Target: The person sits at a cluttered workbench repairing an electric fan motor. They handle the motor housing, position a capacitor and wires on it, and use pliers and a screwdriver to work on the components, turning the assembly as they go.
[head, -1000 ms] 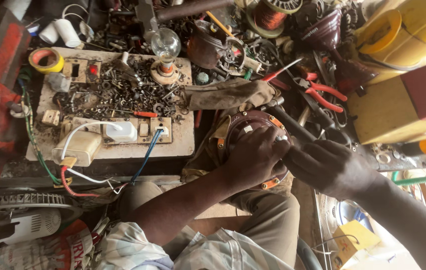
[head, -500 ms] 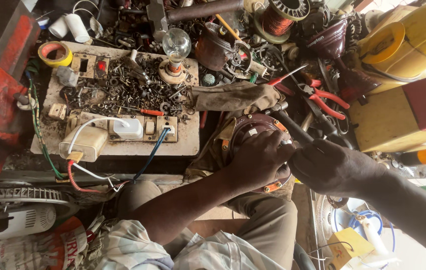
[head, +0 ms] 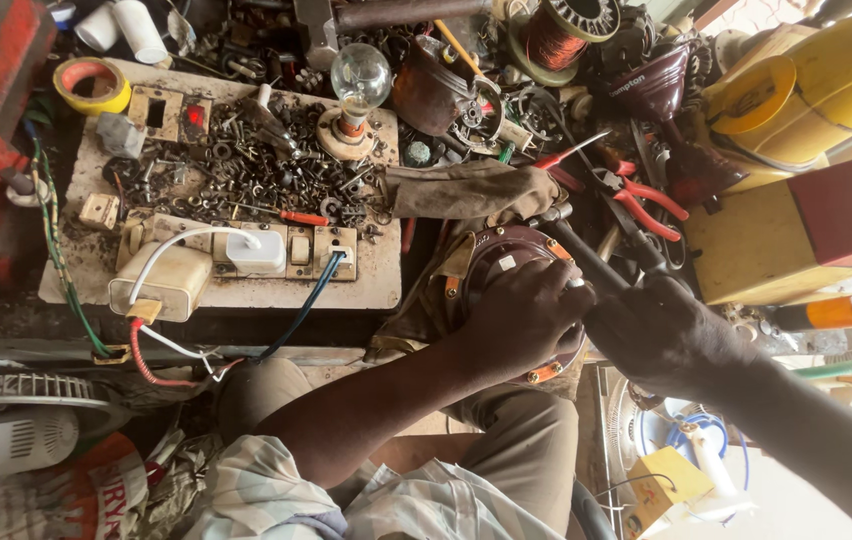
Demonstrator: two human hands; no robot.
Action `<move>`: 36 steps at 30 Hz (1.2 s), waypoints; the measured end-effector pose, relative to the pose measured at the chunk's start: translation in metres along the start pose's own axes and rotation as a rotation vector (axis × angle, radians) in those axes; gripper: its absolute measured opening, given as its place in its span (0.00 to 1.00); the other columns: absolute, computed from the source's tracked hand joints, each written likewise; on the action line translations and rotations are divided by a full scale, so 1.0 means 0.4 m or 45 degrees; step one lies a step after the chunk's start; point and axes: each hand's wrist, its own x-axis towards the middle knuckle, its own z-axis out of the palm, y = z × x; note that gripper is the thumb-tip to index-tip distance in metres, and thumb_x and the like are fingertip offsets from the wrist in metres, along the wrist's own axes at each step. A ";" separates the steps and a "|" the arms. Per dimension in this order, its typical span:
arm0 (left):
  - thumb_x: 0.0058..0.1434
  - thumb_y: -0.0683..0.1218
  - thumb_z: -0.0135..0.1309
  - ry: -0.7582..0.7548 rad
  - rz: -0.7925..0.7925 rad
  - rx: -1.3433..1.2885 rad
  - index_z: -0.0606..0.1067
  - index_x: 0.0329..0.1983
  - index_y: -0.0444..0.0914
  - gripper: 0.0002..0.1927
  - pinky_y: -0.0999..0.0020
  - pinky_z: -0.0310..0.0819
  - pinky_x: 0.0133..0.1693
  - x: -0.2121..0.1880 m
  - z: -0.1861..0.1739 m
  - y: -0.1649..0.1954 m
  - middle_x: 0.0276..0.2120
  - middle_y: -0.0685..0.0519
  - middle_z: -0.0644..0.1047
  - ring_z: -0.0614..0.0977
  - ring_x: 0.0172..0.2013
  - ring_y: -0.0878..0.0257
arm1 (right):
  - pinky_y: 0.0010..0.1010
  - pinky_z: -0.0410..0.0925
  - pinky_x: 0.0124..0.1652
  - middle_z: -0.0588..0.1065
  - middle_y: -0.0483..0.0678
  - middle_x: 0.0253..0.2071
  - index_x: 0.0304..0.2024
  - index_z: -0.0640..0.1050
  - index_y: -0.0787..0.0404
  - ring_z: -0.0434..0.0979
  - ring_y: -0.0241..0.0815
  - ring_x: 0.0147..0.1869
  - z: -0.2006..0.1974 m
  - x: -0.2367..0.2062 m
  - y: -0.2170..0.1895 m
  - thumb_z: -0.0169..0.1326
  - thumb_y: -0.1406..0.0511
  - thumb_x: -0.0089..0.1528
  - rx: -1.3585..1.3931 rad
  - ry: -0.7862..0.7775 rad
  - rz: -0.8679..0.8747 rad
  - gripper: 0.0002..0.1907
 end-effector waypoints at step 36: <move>0.53 0.44 0.62 0.056 0.076 -0.019 0.73 0.44 0.36 0.17 0.51 0.74 0.38 0.008 -0.007 -0.019 0.37 0.45 0.72 0.79 0.38 0.48 | 0.29 0.69 0.40 0.79 0.40 0.43 0.37 0.84 0.57 0.78 0.36 0.47 0.001 -0.006 0.029 0.63 0.72 0.48 -0.222 0.164 -0.211 0.15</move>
